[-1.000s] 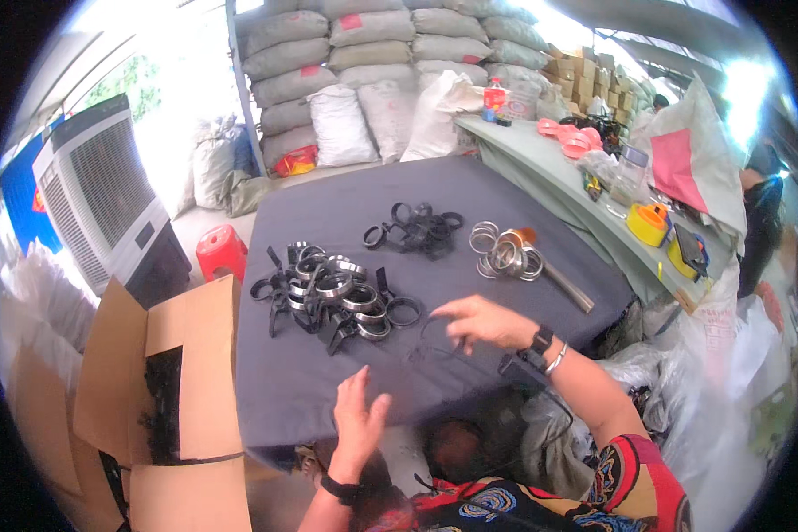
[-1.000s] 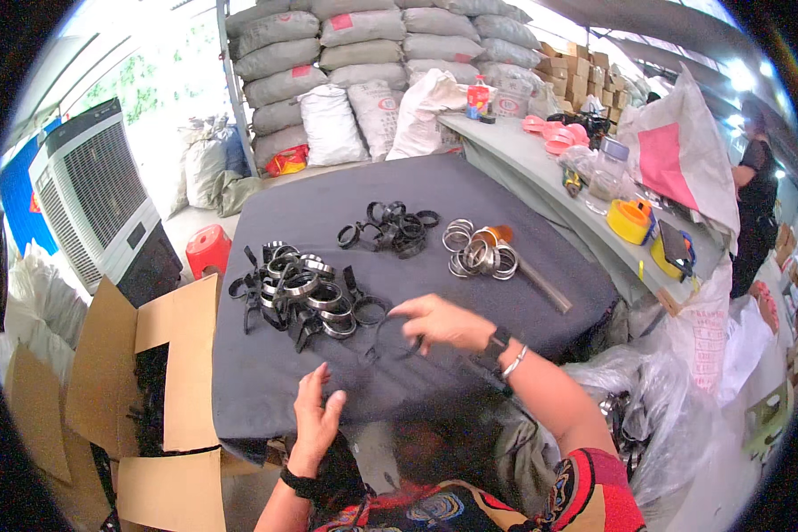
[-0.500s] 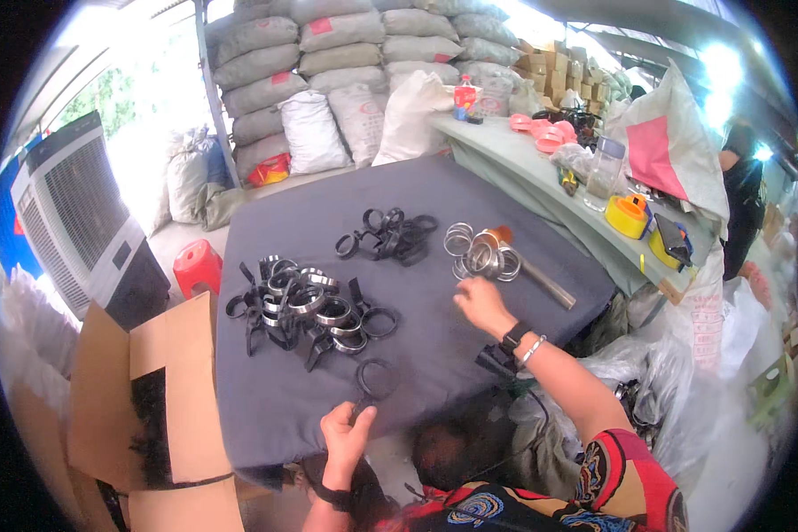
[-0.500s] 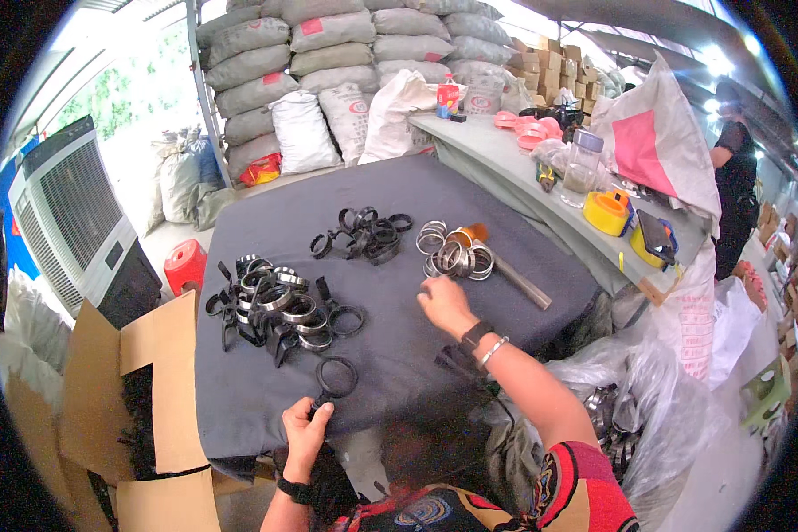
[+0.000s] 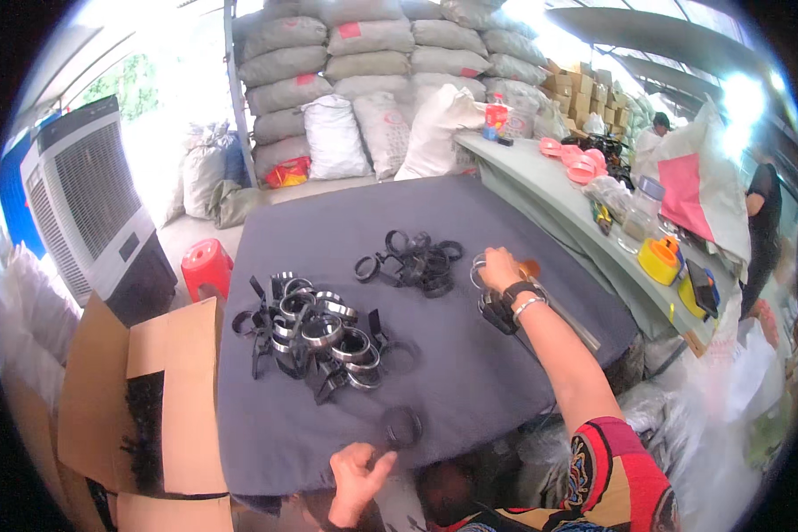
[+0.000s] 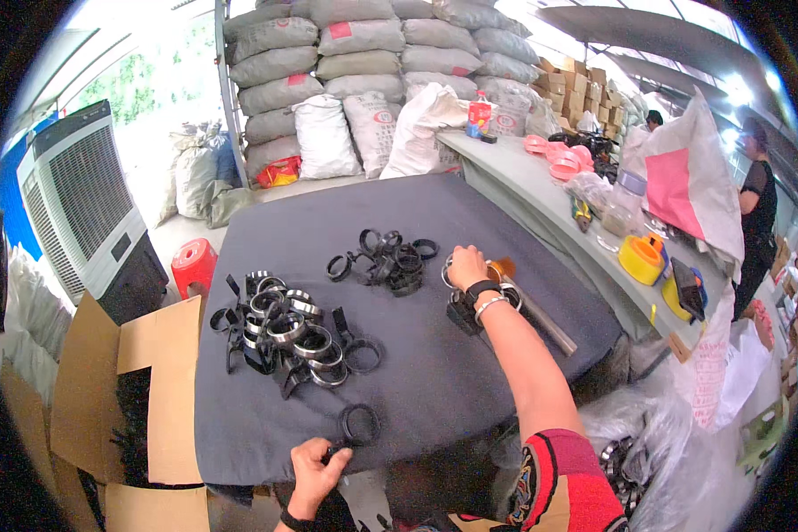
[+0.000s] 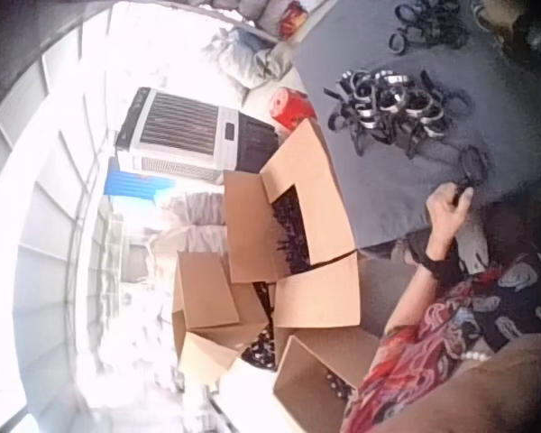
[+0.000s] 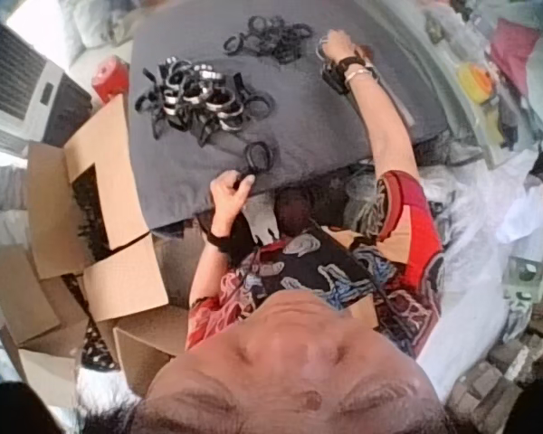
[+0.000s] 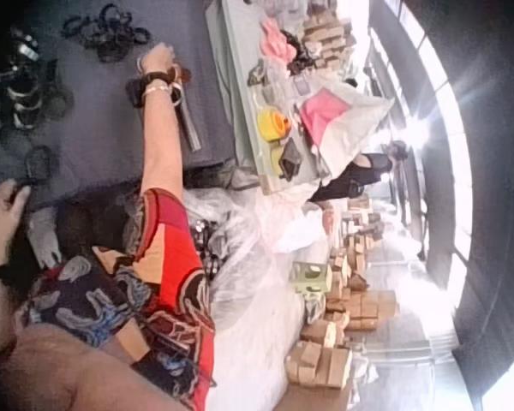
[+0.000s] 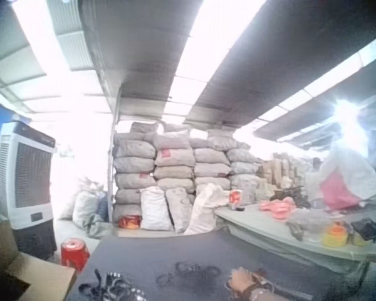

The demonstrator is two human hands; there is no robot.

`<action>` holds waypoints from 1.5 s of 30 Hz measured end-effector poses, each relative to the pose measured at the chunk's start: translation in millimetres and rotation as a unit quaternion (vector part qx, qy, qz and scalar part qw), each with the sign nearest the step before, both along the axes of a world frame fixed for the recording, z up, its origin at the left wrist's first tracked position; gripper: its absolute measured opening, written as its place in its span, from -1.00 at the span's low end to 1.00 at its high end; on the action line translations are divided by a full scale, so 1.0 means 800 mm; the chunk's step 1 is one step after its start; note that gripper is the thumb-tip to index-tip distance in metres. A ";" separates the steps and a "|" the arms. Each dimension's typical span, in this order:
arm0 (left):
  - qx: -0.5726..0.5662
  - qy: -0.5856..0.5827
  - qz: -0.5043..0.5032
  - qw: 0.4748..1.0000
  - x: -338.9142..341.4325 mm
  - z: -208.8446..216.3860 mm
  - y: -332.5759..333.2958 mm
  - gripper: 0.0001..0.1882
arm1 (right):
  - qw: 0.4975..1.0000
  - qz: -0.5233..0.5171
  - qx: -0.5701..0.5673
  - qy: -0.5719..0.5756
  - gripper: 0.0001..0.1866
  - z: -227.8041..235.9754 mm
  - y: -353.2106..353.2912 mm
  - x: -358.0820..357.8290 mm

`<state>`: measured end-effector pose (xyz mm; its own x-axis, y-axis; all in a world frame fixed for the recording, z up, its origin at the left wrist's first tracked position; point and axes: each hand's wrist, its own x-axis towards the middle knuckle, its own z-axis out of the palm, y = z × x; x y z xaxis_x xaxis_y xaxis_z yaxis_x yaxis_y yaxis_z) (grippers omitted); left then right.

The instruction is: Assembling metal rings onto plastic circular frames using a rubber mallet.

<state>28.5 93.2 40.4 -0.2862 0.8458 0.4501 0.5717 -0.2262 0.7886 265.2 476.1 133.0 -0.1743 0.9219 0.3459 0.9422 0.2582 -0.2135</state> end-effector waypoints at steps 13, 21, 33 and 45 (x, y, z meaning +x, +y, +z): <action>0.036 0.033 -0.008 0.999 0.004 0.012 0.005 -0.61 | 0.962 0.028 -0.251 -0.104 -0.30 -0.018 0.094 -0.003; 0.020 0.089 0.010 0.996 -0.005 -0.007 0.006 -0.56 | 0.912 0.287 -0.275 -0.101 -0.42 0.007 0.002 -0.019; 0.018 0.097 0.028 0.995 0.000 -0.001 0.008 -0.57 | 0.877 0.309 -0.368 -0.009 -0.34 0.008 -0.053 -0.006; 0.059 0.064 0.039 0.995 0.006 -0.009 -0.015 -0.49 | 0.981 0.121 -0.144 -0.042 -0.48 -0.021 -0.070 -0.054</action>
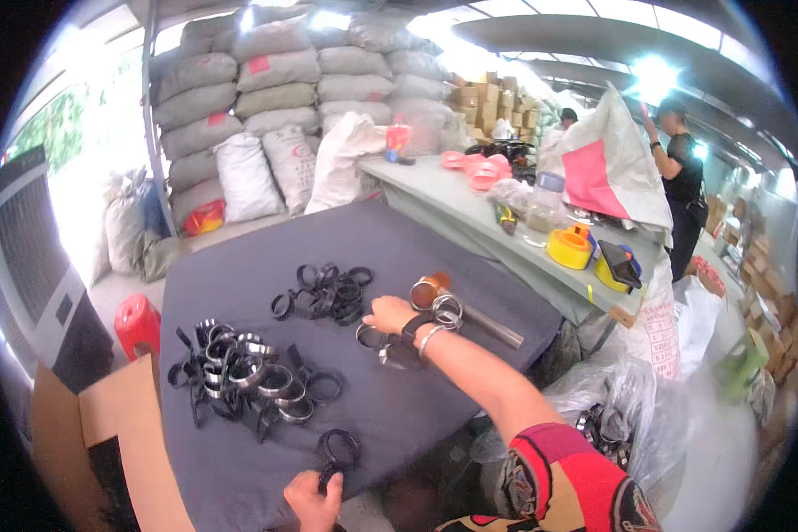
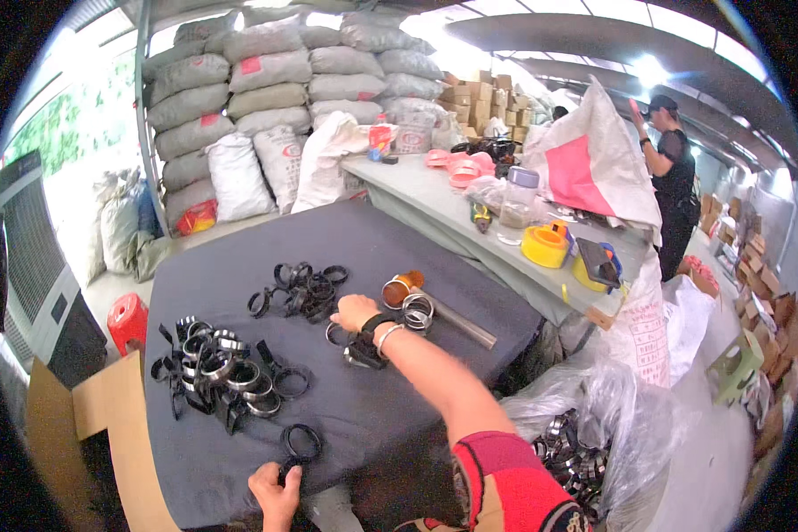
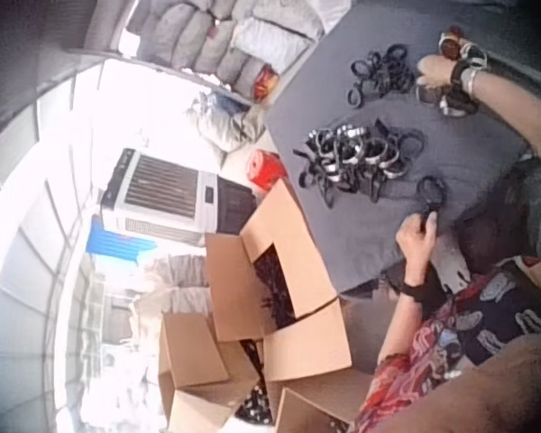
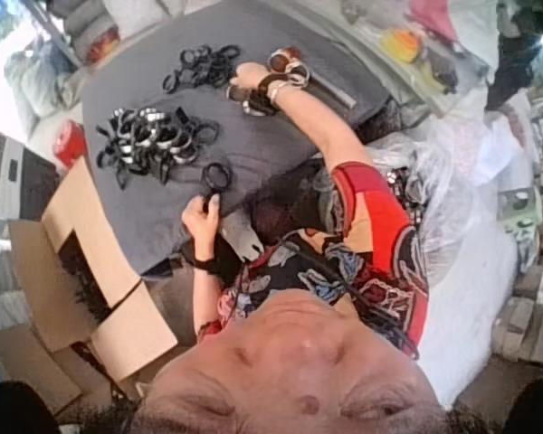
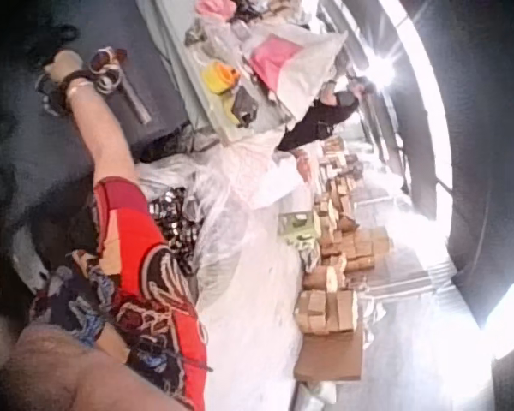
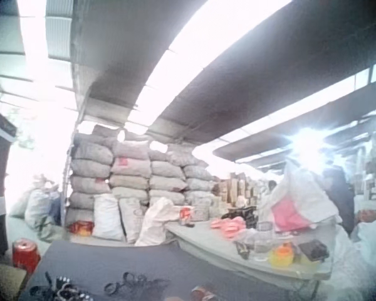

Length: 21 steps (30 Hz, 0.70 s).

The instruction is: Assembling metal rings onto plastic circular frames using a rubber mallet.

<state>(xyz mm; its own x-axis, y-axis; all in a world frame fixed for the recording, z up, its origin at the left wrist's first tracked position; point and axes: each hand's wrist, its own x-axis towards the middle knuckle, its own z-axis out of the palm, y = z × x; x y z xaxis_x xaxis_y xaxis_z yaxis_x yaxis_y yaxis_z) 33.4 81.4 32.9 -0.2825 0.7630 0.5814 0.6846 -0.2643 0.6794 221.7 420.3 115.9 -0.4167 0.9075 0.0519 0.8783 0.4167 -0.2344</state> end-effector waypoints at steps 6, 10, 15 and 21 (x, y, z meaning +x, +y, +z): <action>-0.009 0.049 0.001 0.999 -0.002 0.003 0.013 -0.54 | 0.985 0.032 0.150 0.080 -0.67 0.053 -0.008 0.050; -0.019 0.011 -0.017 1.000 -0.002 0.001 0.023 -0.62 | 0.990 0.027 0.070 0.123 -0.64 0.102 -0.028 0.158; -0.025 0.053 -0.009 0.998 -0.005 -0.004 0.022 -0.63 | 0.992 -0.076 -0.101 0.017 -0.66 0.067 -0.112 0.259; -0.039 0.032 -0.019 0.999 -0.001 -0.003 0.021 -0.65 | 0.996 -0.050 -0.064 -0.040 -0.71 -0.025 -0.209 0.249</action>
<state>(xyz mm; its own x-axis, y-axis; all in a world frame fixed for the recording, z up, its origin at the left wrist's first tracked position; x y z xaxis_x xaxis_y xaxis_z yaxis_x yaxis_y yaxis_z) 32.5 98.5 30.3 -0.2180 0.8155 0.5362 0.7173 -0.2387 0.6546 420.6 253.1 95.6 -0.3226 0.9415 -0.0973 0.9317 0.2977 -0.2082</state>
